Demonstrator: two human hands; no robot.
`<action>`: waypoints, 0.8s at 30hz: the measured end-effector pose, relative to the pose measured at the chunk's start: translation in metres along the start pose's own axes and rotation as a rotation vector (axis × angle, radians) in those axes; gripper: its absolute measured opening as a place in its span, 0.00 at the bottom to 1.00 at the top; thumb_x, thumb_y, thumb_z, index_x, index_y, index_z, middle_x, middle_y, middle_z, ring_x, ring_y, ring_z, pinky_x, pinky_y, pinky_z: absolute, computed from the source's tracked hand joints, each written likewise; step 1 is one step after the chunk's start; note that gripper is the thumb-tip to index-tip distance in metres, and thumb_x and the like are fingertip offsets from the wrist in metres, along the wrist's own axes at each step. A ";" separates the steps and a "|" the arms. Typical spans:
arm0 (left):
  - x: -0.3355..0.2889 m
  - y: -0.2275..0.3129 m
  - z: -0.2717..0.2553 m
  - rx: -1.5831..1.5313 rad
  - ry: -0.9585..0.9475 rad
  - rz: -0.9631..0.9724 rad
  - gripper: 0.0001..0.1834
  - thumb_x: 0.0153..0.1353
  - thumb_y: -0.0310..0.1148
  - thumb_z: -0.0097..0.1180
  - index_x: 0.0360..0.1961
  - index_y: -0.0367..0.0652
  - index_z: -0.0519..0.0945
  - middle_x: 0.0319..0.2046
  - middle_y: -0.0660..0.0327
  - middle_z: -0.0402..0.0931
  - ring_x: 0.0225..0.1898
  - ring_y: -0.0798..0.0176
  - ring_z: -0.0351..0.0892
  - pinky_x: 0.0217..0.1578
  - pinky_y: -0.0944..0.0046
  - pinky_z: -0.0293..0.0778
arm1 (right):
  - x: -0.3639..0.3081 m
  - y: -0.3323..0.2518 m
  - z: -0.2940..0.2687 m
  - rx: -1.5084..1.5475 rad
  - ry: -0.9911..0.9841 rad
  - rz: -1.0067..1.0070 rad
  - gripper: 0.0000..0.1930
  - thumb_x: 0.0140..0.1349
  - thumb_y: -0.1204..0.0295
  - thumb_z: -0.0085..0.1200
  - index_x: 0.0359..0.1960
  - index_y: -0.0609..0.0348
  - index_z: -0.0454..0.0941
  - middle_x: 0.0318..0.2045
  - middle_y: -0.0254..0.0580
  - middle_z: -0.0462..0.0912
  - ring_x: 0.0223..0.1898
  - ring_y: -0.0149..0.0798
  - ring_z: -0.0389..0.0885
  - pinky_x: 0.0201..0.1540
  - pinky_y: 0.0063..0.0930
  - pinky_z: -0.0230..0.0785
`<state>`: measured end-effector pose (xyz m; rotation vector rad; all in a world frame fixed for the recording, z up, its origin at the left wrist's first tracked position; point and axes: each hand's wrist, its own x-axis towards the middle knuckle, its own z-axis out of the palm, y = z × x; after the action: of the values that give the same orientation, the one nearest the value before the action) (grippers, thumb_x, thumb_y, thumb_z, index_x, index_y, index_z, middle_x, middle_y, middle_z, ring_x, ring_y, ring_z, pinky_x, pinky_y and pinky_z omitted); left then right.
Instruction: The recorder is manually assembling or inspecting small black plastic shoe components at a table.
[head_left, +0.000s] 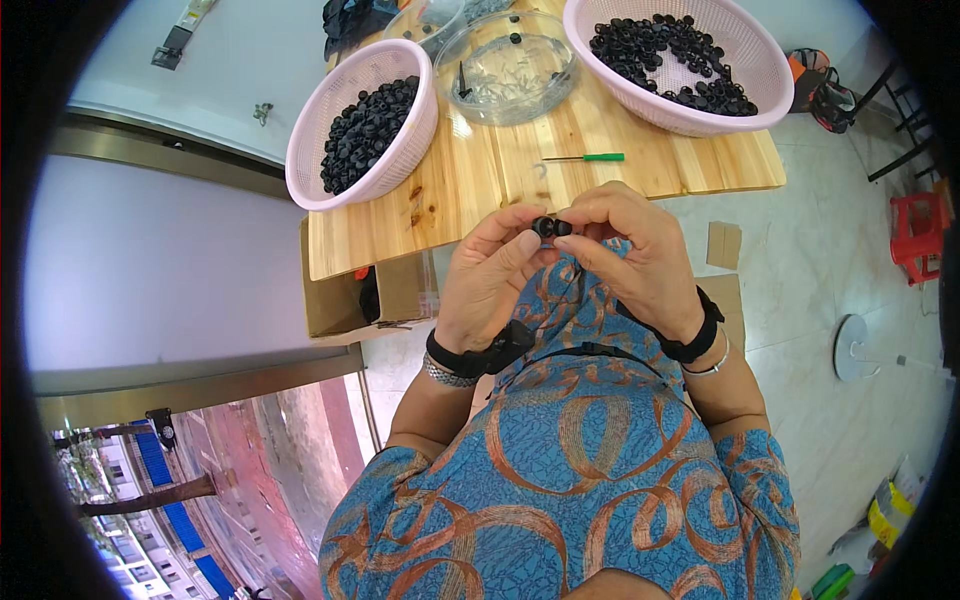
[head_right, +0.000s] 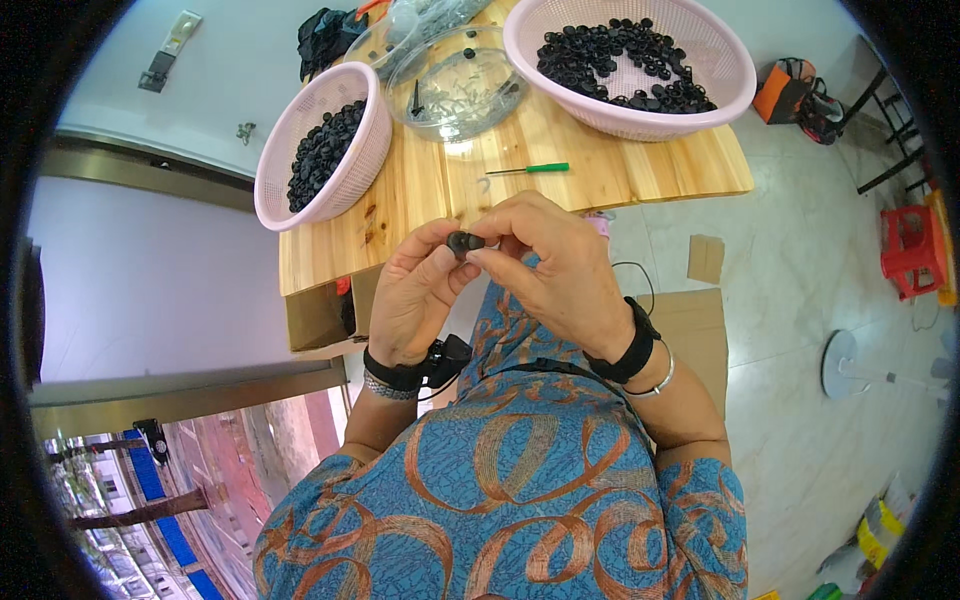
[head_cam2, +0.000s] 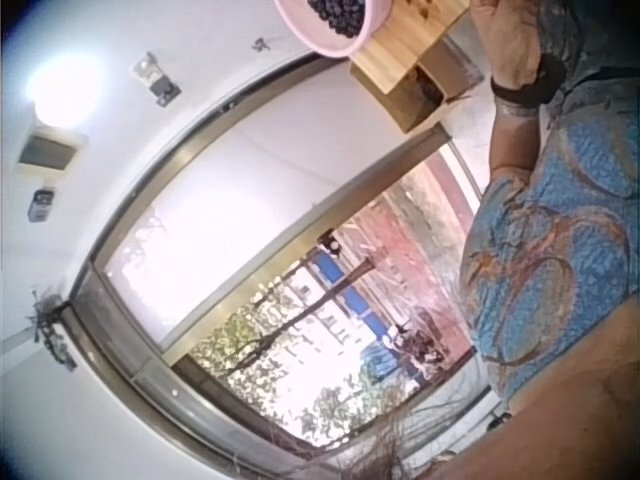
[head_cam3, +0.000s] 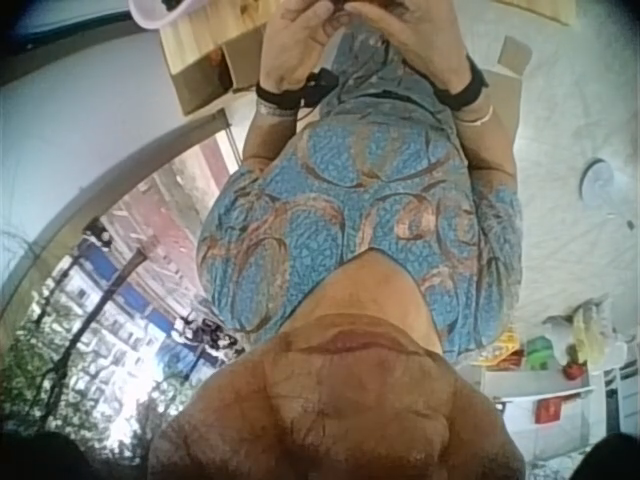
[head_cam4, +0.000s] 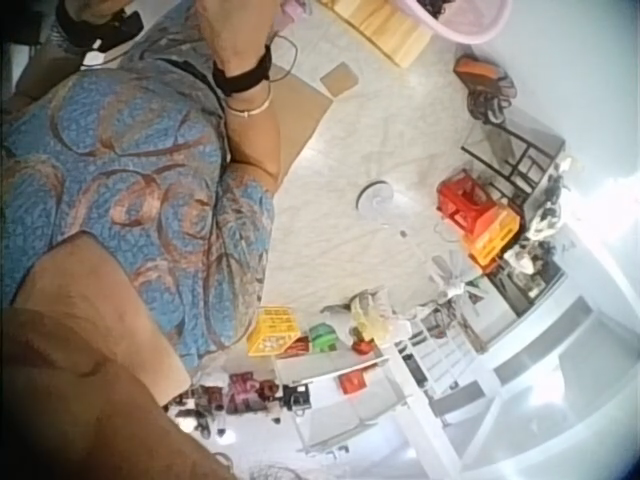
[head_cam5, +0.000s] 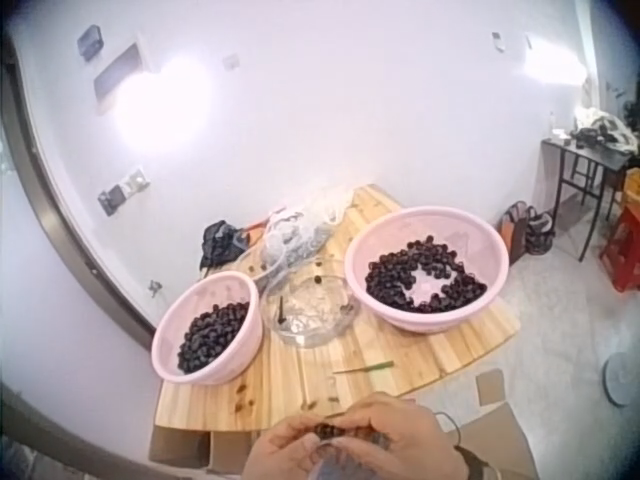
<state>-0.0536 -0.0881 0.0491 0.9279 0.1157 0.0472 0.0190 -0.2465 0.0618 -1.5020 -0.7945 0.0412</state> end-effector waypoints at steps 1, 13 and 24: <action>0.000 0.000 0.000 0.001 0.000 -0.001 0.14 0.60 0.26 0.48 0.47 0.36 0.70 0.41 0.57 0.74 0.42 0.66 0.74 0.44 0.66 0.73 | 0.000 -0.001 0.000 -0.003 0.001 0.007 0.07 0.49 0.78 0.57 0.31 0.64 0.75 0.26 0.38 0.74 0.23 0.27 0.74 0.25 0.18 0.66; 0.002 -0.001 -0.004 -0.110 -0.004 -0.022 0.13 0.61 0.27 0.47 0.46 0.36 0.72 0.40 0.58 0.74 0.41 0.67 0.74 0.41 0.67 0.73 | 0.003 -0.007 0.001 -0.065 -0.004 -0.020 0.08 0.48 0.77 0.57 0.31 0.63 0.75 0.26 0.39 0.74 0.23 0.31 0.74 0.26 0.20 0.67; 0.001 -0.003 0.002 0.022 0.010 0.044 0.11 0.60 0.25 0.49 0.44 0.34 0.73 0.39 0.57 0.75 0.39 0.66 0.75 0.42 0.67 0.73 | 0.002 -0.009 0.001 -0.109 -0.017 -0.030 0.08 0.48 0.77 0.57 0.31 0.63 0.74 0.26 0.40 0.75 0.24 0.33 0.75 0.26 0.22 0.68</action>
<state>-0.0525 -0.0913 0.0478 0.9521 0.1049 0.0917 0.0162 -0.2451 0.0705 -1.5938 -0.8440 -0.0113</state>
